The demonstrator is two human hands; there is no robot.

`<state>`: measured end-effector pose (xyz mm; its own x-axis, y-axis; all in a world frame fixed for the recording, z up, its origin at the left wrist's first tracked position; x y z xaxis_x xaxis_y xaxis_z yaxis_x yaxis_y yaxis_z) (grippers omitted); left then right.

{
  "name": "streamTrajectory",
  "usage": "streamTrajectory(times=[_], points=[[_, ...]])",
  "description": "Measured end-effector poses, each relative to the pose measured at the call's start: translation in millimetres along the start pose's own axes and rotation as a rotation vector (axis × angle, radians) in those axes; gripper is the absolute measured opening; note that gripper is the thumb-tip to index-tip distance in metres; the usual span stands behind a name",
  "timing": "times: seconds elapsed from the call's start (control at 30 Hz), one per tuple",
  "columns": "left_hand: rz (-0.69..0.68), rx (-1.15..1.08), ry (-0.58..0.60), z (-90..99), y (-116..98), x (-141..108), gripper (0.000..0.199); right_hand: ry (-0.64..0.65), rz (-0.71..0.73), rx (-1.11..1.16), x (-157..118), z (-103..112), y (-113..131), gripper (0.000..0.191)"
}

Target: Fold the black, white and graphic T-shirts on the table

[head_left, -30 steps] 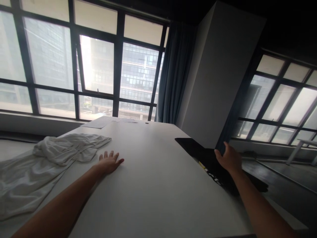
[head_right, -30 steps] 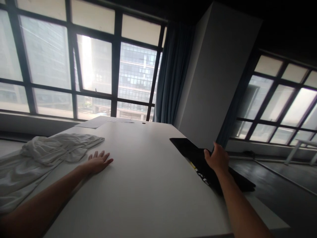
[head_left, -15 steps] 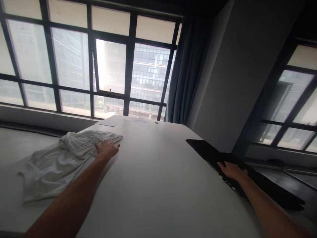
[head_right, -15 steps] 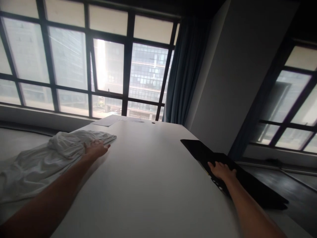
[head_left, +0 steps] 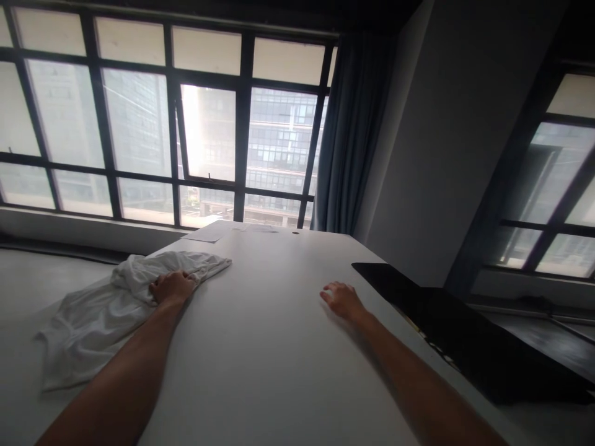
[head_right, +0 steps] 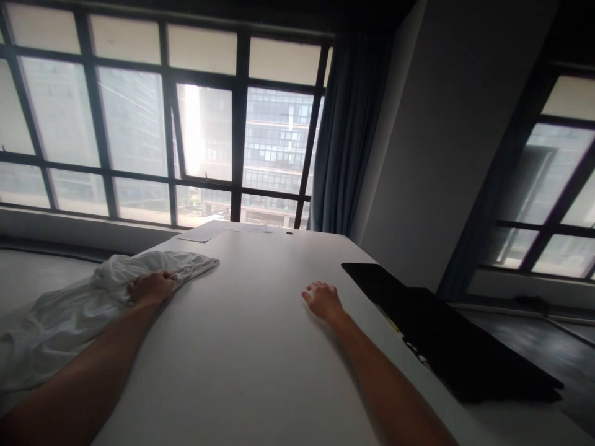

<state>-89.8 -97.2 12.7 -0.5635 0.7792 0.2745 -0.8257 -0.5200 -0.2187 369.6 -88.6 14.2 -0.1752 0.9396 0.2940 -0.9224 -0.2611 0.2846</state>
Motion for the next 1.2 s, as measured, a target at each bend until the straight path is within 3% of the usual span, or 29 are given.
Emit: streamTrajectory(times=[0.13,0.27,0.4,0.47,0.5,0.57,0.63,0.7,0.77,0.87,0.93,1.0,1.1,1.2], points=[[0.07,-0.216,-0.013,3.6,-1,-3,0.048,0.017,0.09,0.019,-14,-29,14,0.03],[0.034,-0.434,-0.042,5.9,-10,-6,0.043,0.032,0.088,0.098,-19,-28,13,0.03],[-0.126,-0.561,-0.07,8.0,-43,-19,0.031,0.037,0.071,0.142,-20,-26,12,0.032],[-0.338,-0.648,-0.039,6.7,-72,-41,0.023,0.033,0.083,0.153,-20,-28,13,0.036],[-0.526,-0.706,0.008,5.5,-89,-57,0.021,0.028,0.094,0.161,-21,-28,14,0.039],[-0.952,-0.808,0.193,2.4,-121,-95,0.019,0.001,0.121,0.183,-22,-28,17,0.052],[-1.273,-0.783,0.363,-0.1,-141,-130,0.019,-0.027,0.162,0.22,-24,-25,20,0.064],[-1.419,-0.692,0.376,-0.4,-146,-147,0.02,-0.02,0.22,0.25,-25,-22,22,0.06],[-1.376,-0.556,0.289,-1.1,-138,-142,0.025,0.004,0.265,0.258,-27,-18,24,0.044],[-1.149,-0.307,0.21,-6.9,-116,-115,0.053,-0.003,0.263,0.268,-28,-13,25,0.028],[-1.042,-0.147,0.277,-12.7,-105,-102,0.08,-0.018,0.252,0.319,-28,-11,27,0.026],[-0.995,-0.016,0.422,-17.1,-101,-100,0.096,-0.014,0.281,0.413,-30,-11,30,0.028],[-0.987,0.083,0.575,-16.8,-105,-110,0.101,0.035,0.34,0.577,-33,-12,39,0.037],[-1.079,-0.015,0.481,-10.4,-112,-118,0.082,0.019,0.269,0.648,-34,-10,46,0.036]])
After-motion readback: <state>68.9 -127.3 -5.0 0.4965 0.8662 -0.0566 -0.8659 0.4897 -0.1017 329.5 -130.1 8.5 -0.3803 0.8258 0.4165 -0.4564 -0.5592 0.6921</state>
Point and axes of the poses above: each hand's wrist, its own x-axis towards the middle knuckle, its own z-axis out of the back of the hand, y = z × x, the point moved 2 cm from there along x, towards the middle knuckle, and after that the axes turned 11 degrees about x, right-handed, at the moved point
